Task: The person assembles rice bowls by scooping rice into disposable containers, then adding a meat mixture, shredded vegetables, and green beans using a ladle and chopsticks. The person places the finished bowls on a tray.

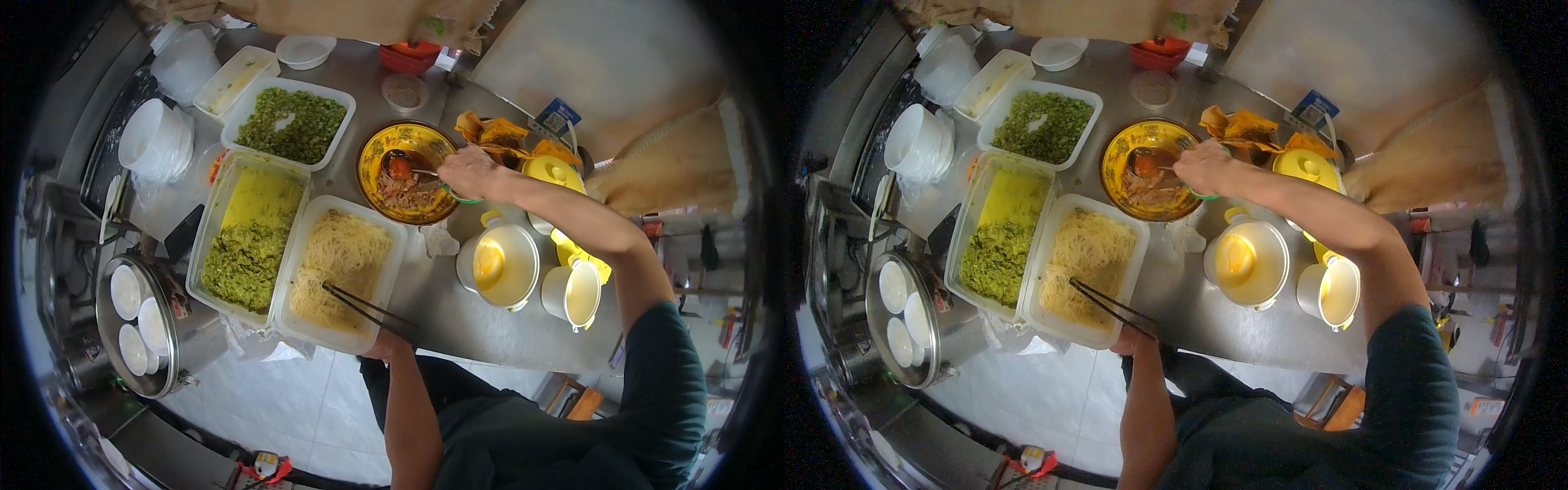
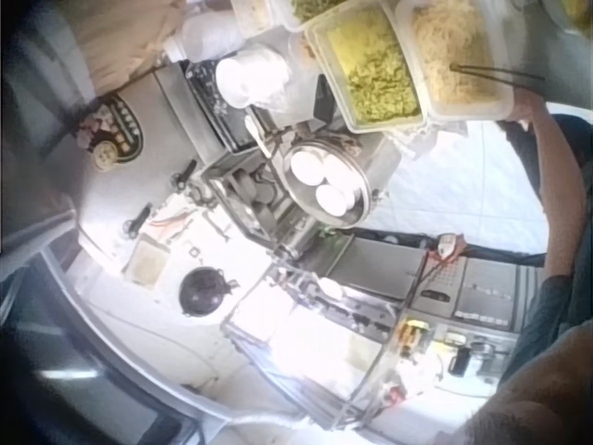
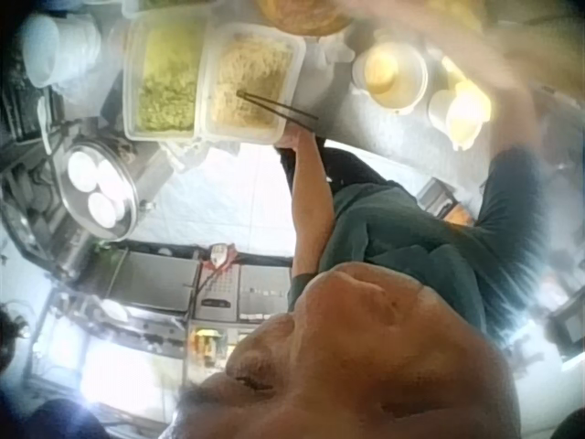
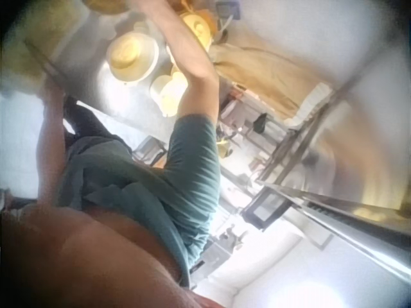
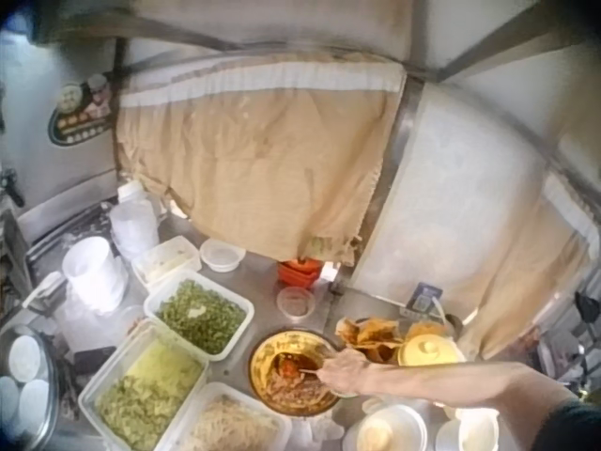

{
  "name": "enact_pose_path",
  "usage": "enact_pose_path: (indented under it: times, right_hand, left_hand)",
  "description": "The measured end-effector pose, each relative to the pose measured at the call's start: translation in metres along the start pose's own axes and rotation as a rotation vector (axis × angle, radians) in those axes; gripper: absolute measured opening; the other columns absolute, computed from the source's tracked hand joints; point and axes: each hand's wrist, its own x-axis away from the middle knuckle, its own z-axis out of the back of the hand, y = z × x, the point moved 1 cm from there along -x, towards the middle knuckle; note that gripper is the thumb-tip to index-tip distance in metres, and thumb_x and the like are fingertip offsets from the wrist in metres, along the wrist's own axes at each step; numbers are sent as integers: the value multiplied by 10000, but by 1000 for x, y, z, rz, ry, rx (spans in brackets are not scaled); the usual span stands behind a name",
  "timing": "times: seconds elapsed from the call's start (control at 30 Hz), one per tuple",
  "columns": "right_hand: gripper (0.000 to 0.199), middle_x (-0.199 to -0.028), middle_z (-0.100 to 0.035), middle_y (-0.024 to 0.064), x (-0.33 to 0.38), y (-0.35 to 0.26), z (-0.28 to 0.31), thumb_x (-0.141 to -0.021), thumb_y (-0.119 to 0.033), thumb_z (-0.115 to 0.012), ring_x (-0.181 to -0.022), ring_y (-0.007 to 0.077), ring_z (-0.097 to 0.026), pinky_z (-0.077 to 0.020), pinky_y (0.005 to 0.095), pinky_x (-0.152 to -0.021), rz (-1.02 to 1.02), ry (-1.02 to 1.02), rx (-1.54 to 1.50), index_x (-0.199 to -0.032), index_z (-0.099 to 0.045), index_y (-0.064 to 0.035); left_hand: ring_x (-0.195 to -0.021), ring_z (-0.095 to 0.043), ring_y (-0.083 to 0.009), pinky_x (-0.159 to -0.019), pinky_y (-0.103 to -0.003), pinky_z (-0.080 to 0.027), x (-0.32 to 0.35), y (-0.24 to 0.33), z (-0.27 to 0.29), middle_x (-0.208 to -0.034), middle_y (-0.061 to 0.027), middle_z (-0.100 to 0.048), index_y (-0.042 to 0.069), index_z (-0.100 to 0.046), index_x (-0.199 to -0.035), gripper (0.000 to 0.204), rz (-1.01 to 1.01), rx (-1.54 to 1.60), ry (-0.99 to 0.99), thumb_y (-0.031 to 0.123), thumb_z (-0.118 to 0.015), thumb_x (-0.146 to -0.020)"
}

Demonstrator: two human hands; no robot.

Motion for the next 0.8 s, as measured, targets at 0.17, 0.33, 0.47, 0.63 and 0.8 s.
enact_pose_path:
  times: [0.17,0.33,0.47,0.63,0.8]
  right_hand:
    - [146,-1003,-764,96,10,4,1,-854,-79,-641,-1023,315,-715,-513,443,-862,-106,-10,52,-922,-769,-71]
    - [134,-913,-764,125,-7,-14,-1,-842,-84,-642,-917,288,-743,-555,421,-744,-33,34,40,-856,-776,-84]
    - [141,-940,-762,148,2,-26,5,-838,-107,-645,-917,307,-743,-575,436,-733,-2,54,-37,-873,-771,-54]
    - [196,-983,-753,181,17,-6,19,-786,-108,-673,-938,338,-740,-578,435,-757,-119,21,-86,-931,-765,-14]
    - [309,-1008,-747,194,9,5,16,-763,-213,-687,-978,366,-730,-578,455,-801,-209,-130,-125,-977,-756,-1]
  left_hand:
    - [-996,-724,-257,-813,-354,-595,-17,-29,-21,-1103,-61,-735,100,-679,-1166,385,15,243,-46,423,-578,-981]
    - [-997,-722,-241,-810,-350,-598,2,4,0,-1143,-79,-733,48,-668,-1150,311,195,491,-45,300,-579,-991]
    - [-989,-722,-242,-800,-349,-601,25,42,20,-1141,-85,-732,35,-667,-1140,299,269,584,-27,280,-589,-987]
    - [-982,-722,-244,-793,-349,-603,35,62,29,-1136,-87,-732,31,-667,-1134,299,304,655,-8,280,-595,-984]
    - [-974,-723,-246,-785,-348,-604,38,66,32,-1131,-88,-733,27,-668,-1127,299,326,689,-9,279,-601,-981]
